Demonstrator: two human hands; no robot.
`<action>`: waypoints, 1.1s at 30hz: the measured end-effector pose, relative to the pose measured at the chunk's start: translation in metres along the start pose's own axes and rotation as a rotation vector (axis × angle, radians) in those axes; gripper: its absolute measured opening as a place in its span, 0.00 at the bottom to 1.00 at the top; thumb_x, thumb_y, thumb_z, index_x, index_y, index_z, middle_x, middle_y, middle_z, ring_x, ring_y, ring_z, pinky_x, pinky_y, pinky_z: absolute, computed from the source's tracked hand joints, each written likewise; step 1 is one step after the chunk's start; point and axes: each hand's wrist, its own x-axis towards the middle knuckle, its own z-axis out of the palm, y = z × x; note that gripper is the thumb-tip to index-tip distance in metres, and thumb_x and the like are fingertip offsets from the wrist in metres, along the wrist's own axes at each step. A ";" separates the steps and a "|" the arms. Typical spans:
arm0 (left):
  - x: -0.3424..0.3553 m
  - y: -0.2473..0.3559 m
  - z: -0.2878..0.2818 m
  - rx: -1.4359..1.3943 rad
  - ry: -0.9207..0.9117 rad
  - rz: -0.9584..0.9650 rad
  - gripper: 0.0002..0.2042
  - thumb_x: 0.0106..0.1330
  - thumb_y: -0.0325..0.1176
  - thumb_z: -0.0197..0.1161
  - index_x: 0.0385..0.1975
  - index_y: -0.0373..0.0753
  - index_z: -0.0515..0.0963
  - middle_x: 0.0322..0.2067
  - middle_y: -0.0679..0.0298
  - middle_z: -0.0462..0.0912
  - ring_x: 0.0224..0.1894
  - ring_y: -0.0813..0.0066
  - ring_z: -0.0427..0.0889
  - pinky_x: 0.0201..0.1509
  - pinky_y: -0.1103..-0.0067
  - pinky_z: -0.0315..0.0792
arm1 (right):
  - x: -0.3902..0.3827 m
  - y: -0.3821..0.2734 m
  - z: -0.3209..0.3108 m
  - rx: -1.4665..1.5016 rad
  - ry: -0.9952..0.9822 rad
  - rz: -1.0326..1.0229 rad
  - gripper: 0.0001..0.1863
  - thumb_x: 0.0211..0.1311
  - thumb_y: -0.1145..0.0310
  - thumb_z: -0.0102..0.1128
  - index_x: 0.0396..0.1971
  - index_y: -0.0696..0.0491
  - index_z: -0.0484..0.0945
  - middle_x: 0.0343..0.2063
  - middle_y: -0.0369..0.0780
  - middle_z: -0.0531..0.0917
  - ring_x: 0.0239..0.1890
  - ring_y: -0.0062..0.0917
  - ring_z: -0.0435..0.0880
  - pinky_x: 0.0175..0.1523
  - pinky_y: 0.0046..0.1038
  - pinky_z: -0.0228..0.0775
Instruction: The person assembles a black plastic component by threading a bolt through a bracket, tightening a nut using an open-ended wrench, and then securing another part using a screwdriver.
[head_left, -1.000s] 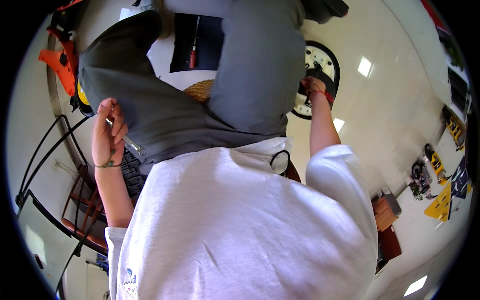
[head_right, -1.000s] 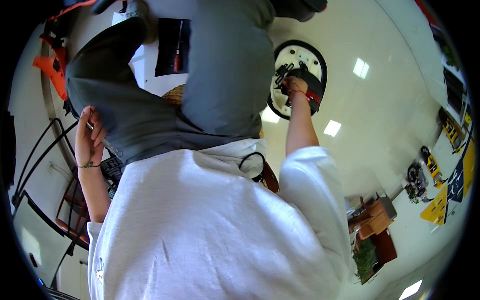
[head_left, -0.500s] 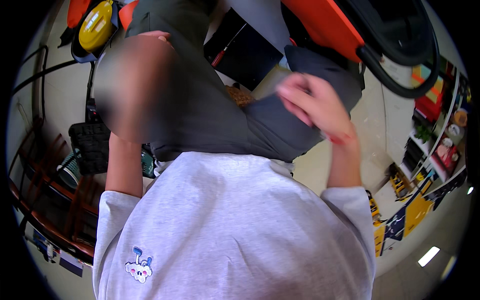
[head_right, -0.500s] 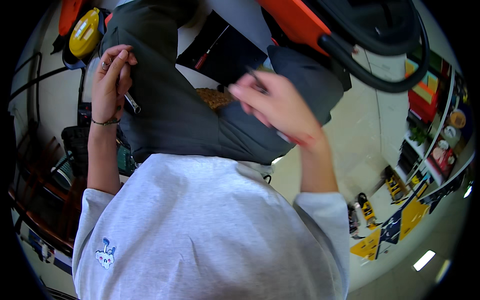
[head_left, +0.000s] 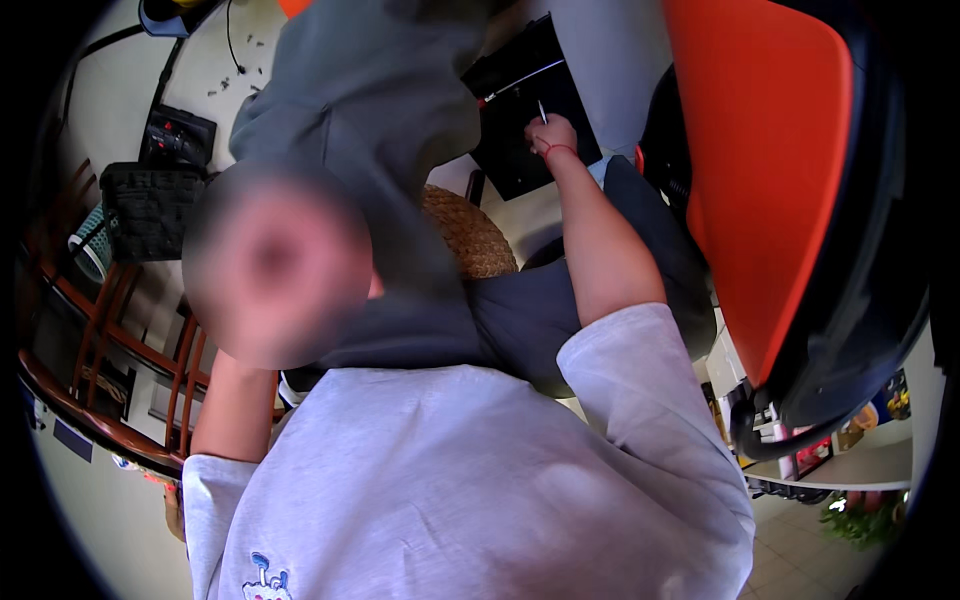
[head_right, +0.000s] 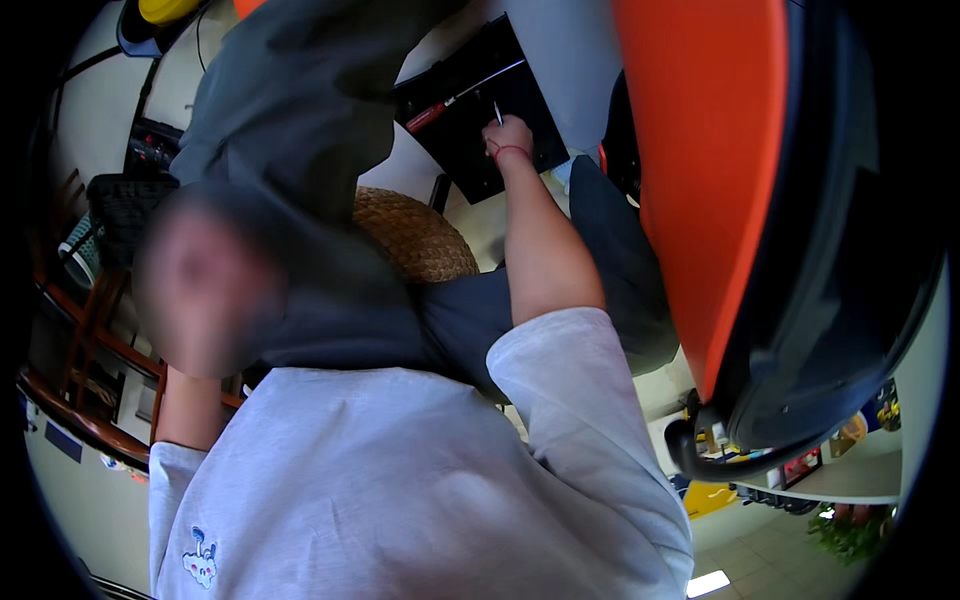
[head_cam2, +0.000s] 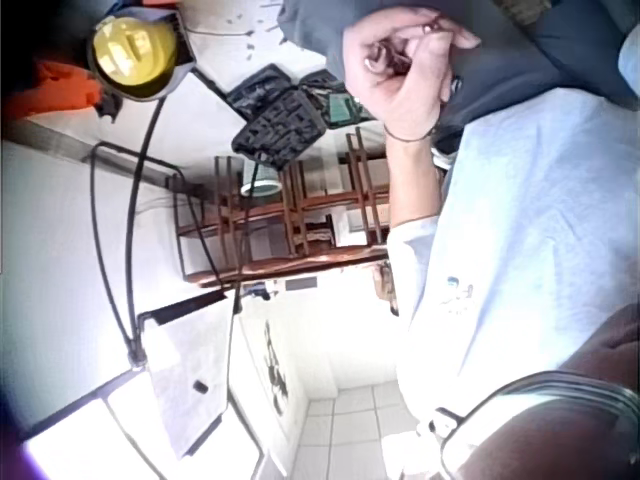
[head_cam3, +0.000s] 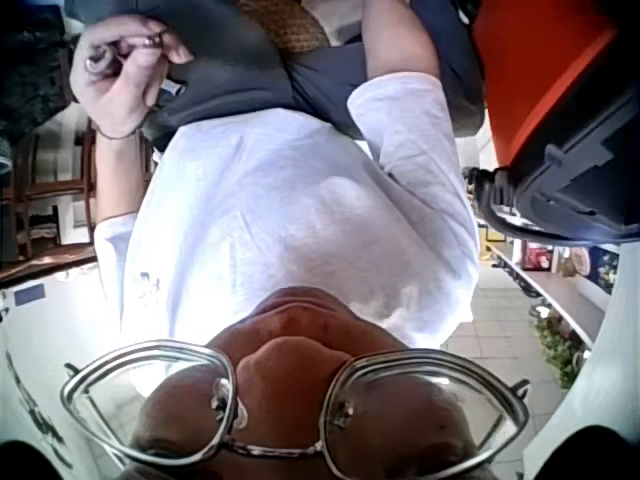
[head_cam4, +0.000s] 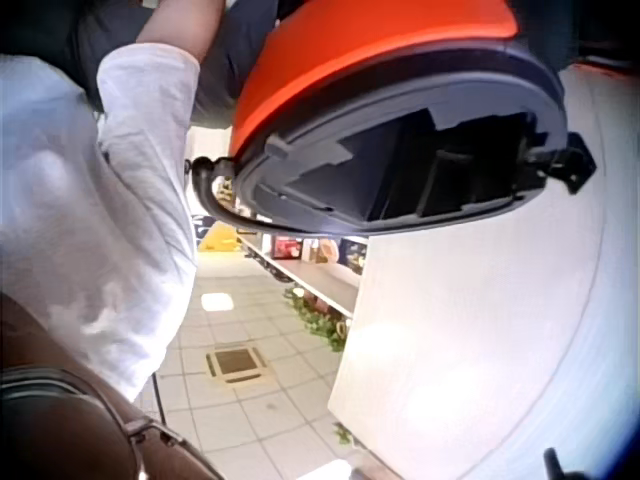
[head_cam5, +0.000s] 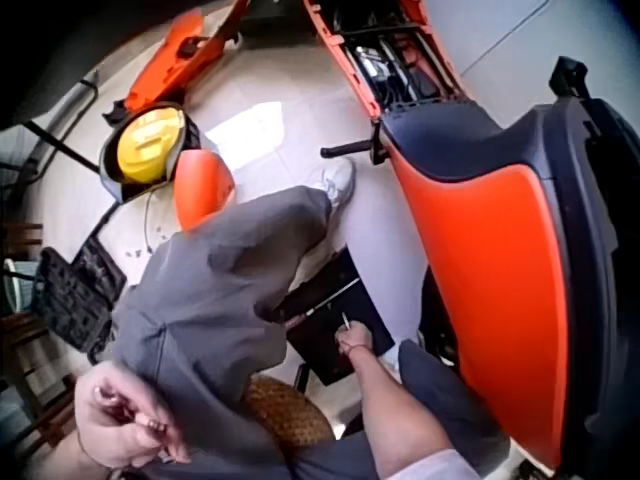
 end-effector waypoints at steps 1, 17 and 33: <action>-0.003 -0.004 0.001 -0.056 0.063 -0.048 0.03 0.59 0.25 0.58 0.28 0.37 0.71 0.21 0.61 0.76 0.19 0.72 0.78 0.21 0.79 0.75 | 0.010 -0.001 0.006 0.012 0.056 -0.002 0.07 0.42 0.67 0.61 0.22 0.53 0.80 0.18 0.38 0.81 0.20 0.23 0.82 0.31 0.24 0.73; -0.001 -0.013 -0.029 -0.087 -0.134 -0.044 0.10 0.61 0.24 0.58 0.38 0.26 0.70 0.23 0.43 0.78 0.14 0.78 0.74 0.16 0.87 0.68 | 0.081 -0.025 0.044 -0.064 0.154 -0.177 0.14 0.51 0.57 0.61 0.26 0.53 0.80 0.21 0.42 0.83 0.24 0.32 0.83 0.35 0.30 0.75; 0.000 -0.013 0.000 -0.084 0.111 -0.027 0.06 0.61 0.24 0.57 0.33 0.32 0.68 0.26 0.53 0.78 0.22 0.72 0.80 0.21 0.83 0.73 | 0.045 -0.004 0.064 0.312 0.241 -0.083 0.09 0.46 0.66 0.64 0.25 0.55 0.79 0.18 0.39 0.81 0.18 0.23 0.80 0.26 0.23 0.73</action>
